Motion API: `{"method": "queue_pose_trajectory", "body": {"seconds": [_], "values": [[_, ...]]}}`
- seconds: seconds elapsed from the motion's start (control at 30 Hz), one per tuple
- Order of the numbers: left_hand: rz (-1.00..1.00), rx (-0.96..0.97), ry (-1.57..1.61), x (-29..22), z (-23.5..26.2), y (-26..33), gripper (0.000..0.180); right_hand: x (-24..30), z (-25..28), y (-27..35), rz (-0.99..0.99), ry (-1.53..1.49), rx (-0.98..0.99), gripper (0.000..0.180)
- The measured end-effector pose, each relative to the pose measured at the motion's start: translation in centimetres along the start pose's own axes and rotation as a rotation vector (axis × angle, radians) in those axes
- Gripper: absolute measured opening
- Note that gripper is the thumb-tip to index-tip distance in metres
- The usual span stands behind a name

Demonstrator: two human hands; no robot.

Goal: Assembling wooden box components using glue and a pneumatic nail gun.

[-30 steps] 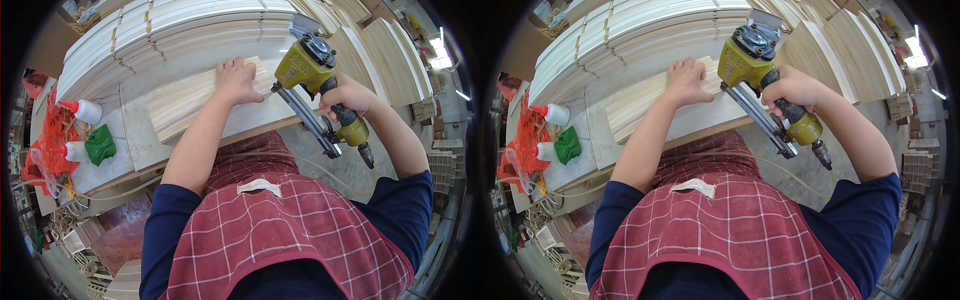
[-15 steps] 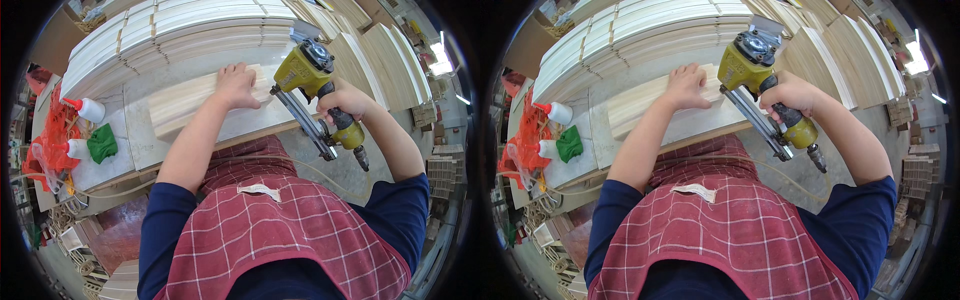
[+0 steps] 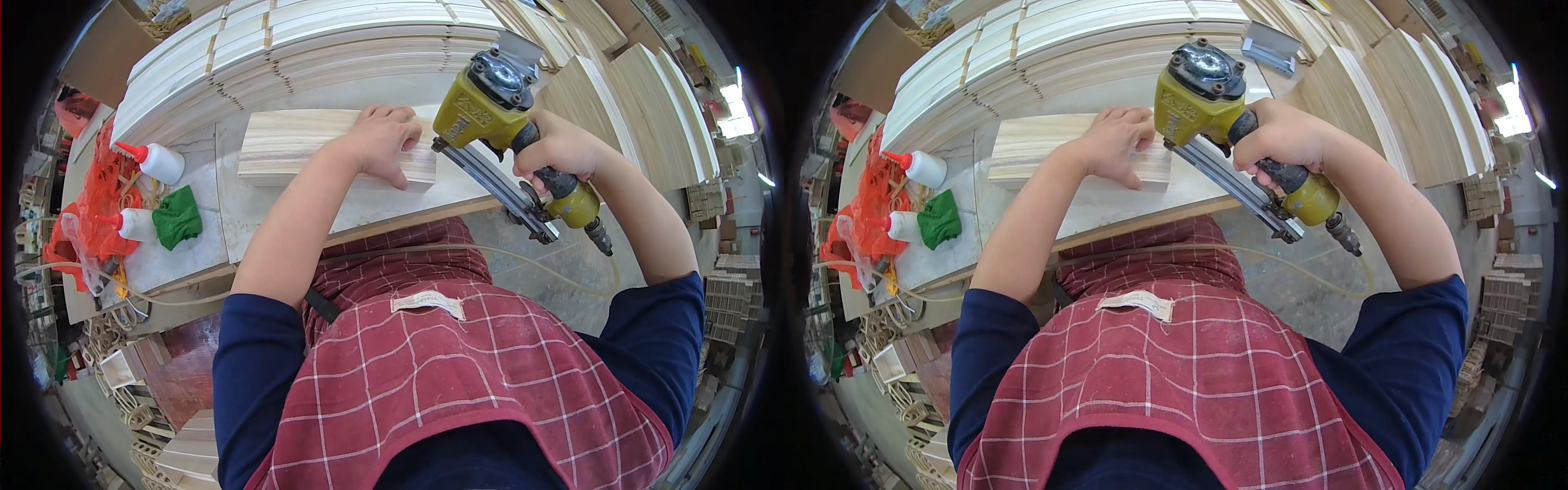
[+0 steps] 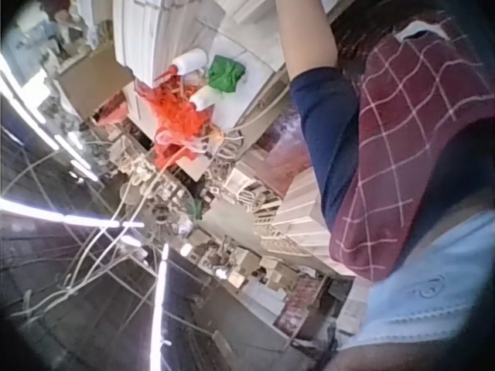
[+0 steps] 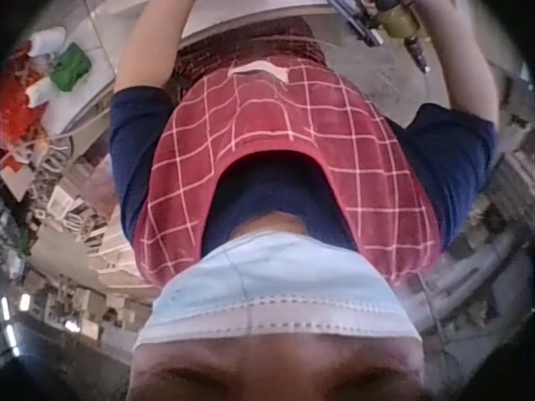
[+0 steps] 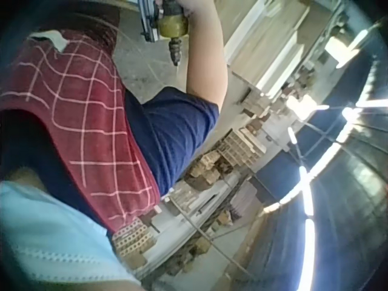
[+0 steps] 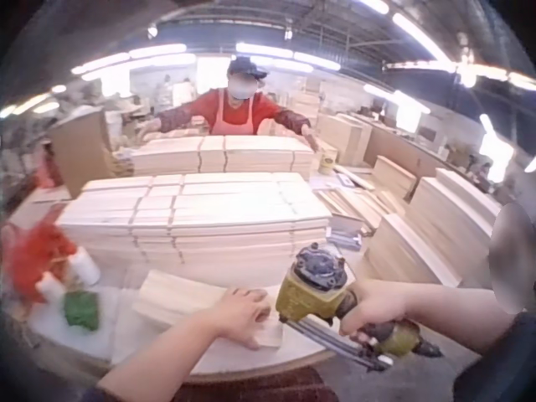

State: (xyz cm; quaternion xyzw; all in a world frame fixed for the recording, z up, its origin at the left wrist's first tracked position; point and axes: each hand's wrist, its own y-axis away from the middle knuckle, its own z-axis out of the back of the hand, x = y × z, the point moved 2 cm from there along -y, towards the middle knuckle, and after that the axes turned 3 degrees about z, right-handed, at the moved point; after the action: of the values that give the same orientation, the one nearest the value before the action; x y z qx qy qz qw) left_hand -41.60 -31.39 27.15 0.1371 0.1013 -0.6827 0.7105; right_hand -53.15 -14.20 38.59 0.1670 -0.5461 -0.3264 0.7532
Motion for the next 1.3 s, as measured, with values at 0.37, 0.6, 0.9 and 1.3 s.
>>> {"method": "queue_pose_trajectory", "body": {"seconds": [0.37, 0.6, 0.9, 1.3], "values": [[0.012, 0.055, 0.0, 0.0, 0.4, 0.2, 0.046, -0.1, -0.2, -0.2, 0.003, 0.004, 0.0, 0.013], [0.107, 0.082, -0.203, 3.4, 2.1, 4.2, 0.065, -0.7, 1.0, 1.2, 0.063, -0.135, -0.098, 0.013], [0.243, 0.165, -0.351, 2.4, 3.6, 3.6, 0.066, -2.4, 2.5, 2.1, 0.072, -0.188, -0.228, 0.012], [0.282, -0.234, -0.297, -1.3, -1.8, 0.4, 0.063, -0.9, 0.1, 1.3, 0.01, -0.201, -0.11, 0.012]]}}
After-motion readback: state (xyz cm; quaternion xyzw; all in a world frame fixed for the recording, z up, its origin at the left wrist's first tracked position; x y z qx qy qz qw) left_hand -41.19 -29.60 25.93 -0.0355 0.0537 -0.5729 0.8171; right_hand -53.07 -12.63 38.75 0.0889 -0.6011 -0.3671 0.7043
